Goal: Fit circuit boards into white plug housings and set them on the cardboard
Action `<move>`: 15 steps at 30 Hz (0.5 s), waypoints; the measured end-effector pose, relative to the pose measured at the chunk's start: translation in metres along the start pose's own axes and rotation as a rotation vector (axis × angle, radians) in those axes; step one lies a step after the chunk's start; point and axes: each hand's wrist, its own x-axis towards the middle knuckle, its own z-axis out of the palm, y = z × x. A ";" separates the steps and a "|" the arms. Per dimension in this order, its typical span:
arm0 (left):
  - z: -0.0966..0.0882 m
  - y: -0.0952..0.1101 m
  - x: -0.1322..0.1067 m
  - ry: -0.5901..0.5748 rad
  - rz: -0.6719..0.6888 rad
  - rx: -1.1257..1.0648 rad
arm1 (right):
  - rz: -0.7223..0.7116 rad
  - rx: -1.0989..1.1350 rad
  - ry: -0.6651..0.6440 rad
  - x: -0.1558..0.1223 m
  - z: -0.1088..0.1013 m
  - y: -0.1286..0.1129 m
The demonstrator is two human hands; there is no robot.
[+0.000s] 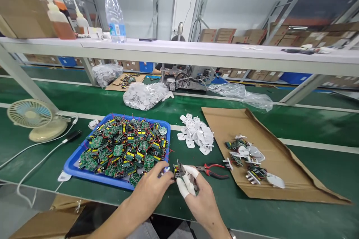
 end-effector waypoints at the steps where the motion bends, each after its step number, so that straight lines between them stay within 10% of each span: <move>1: 0.000 0.001 0.001 0.002 -0.010 -0.068 | 0.037 0.014 0.023 -0.002 0.000 0.003; 15: 0.002 0.018 0.021 0.075 -0.366 -0.925 | 0.043 0.070 0.102 -0.012 -0.012 -0.003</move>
